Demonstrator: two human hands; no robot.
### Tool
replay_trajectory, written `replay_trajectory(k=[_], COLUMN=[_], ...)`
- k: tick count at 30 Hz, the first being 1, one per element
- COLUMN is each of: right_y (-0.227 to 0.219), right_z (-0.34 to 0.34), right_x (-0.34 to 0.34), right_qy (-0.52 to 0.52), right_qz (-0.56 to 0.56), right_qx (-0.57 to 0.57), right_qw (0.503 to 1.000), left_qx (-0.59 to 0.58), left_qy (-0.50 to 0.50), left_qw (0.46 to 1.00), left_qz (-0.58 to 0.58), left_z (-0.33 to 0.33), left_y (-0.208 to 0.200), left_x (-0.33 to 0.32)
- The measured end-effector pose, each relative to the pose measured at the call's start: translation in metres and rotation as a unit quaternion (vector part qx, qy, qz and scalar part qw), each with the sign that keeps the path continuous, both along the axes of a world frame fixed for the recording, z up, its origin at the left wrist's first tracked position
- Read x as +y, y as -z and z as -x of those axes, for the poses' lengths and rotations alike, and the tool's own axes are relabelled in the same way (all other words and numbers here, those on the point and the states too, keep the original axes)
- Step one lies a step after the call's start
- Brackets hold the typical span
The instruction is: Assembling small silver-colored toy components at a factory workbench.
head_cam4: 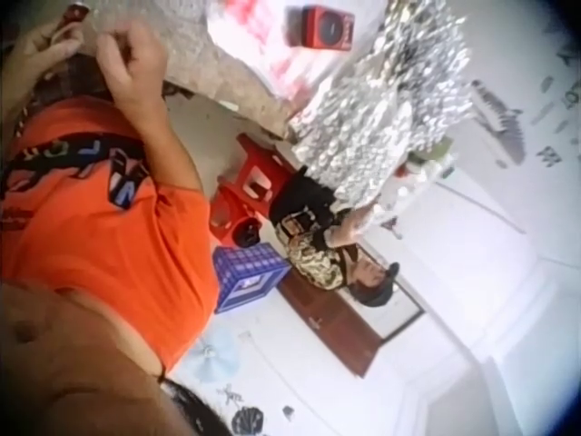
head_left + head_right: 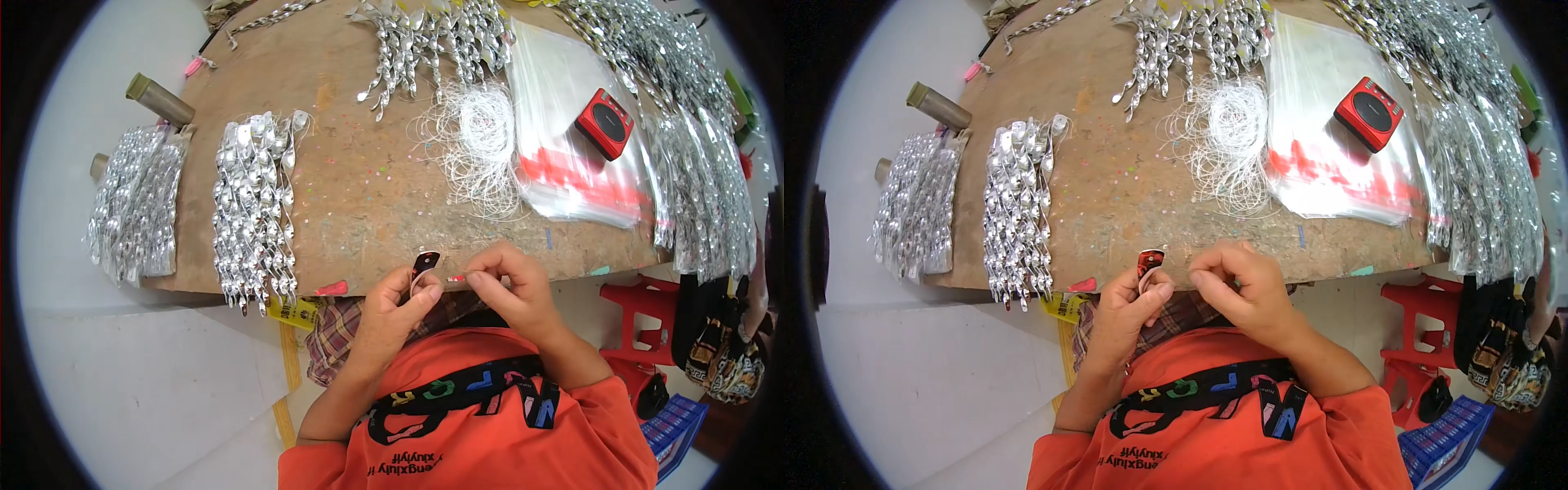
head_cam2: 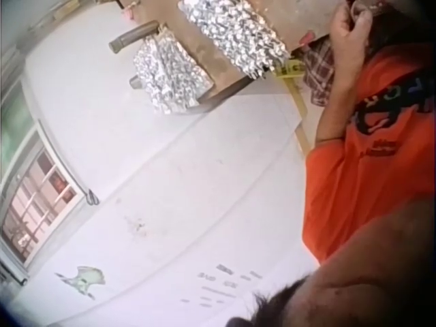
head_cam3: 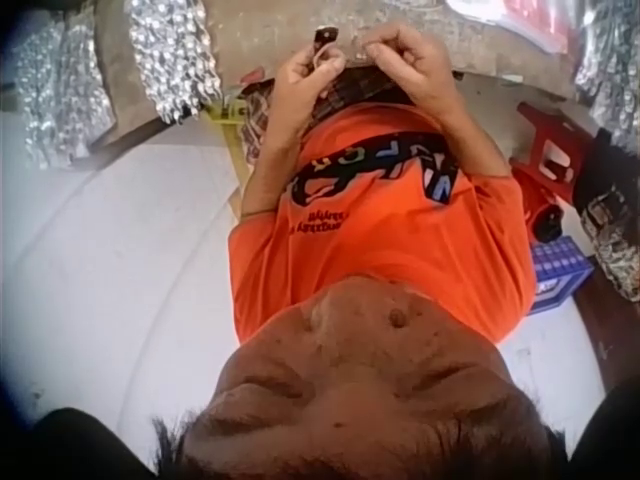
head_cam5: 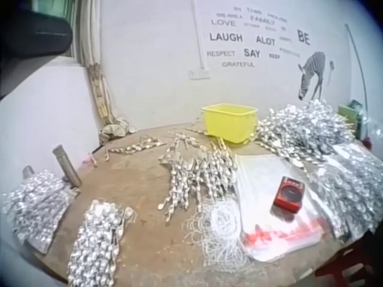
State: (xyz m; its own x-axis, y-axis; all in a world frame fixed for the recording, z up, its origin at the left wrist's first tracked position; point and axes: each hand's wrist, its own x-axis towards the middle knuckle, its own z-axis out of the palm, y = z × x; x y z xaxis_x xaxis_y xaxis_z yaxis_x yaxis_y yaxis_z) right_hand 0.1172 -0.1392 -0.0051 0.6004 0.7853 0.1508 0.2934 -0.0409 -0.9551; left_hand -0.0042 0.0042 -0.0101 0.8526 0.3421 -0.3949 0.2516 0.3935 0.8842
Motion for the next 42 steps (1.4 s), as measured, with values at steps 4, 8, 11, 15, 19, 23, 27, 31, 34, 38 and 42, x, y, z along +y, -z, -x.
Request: replay_trajectory(k=[4, 8, 11, 15, 19, 23, 27, 31, 34, 38, 42], right_y=[-0.009, -0.004, -0.003, -0.001, 0.001, -0.006, -0.007, -0.005, -0.005, -0.006, -0.01], right_z=[0.001, 0.002, 0.001, -0.001, -0.001, -0.002, -0.002, -0.001, -0.002, -0.003, -0.001], right_x=[0.005, 0.007, 0.007, 0.007, 0.006, 0.006, 0.005, 0.006, 0.005, 0.006, 0.007], right_qy=[-0.008, -0.008, 0.003, -0.011, -0.015, -0.029, -0.063, -0.058, -0.056, -0.055, -0.053], right_qz=[-0.032, -0.043, -0.029, -0.008, 0.005, 0.005, -0.006, -0.022, -0.023, -0.019, -0.024], right_qx=[0.039, 0.032, 0.025, 0.025, 0.066, 0.13, 0.274, 0.313, 0.316, 0.313, 0.31], right_qw=[0.999, 0.999, 0.999, 1.0, 0.998, 0.991, 0.96, 0.948, 0.947, 0.948, 0.949], left_qx=[0.014, -0.015, -0.011, -0.004, -0.025, -0.028, -0.035, -0.039, -0.053, -0.068, -0.042], left_qy=[0.006, 0.01, 0.034, 0.026, 0.024, 0.026, 0.027, 0.022, 0.029, 0.033, 0.056], left_qw=[1.0, 1.0, 0.999, 1.0, 0.999, 0.999, 0.999, 0.999, 0.998, 0.995, 0.991], left_qz=[-0.001, 0.004, 0.006, -0.006, 0.012, 0.01, -0.009, -0.025, -0.033, -0.069, -0.113], left_z=[-0.002, -0.004, -0.001, -0.002, -0.004, -0.002, -0.003, -0.005, -0.003, -0.003, -0.001], left_y=[-0.002, -0.007, -0.005, -0.002, -0.006, 0.0, -0.001, -0.004, 0.001, 0.001, 0.006], left_x=[-0.006, -0.009, -0.007, -0.007, -0.009, -0.007, -0.008, -0.011, -0.01, -0.011, -0.012])
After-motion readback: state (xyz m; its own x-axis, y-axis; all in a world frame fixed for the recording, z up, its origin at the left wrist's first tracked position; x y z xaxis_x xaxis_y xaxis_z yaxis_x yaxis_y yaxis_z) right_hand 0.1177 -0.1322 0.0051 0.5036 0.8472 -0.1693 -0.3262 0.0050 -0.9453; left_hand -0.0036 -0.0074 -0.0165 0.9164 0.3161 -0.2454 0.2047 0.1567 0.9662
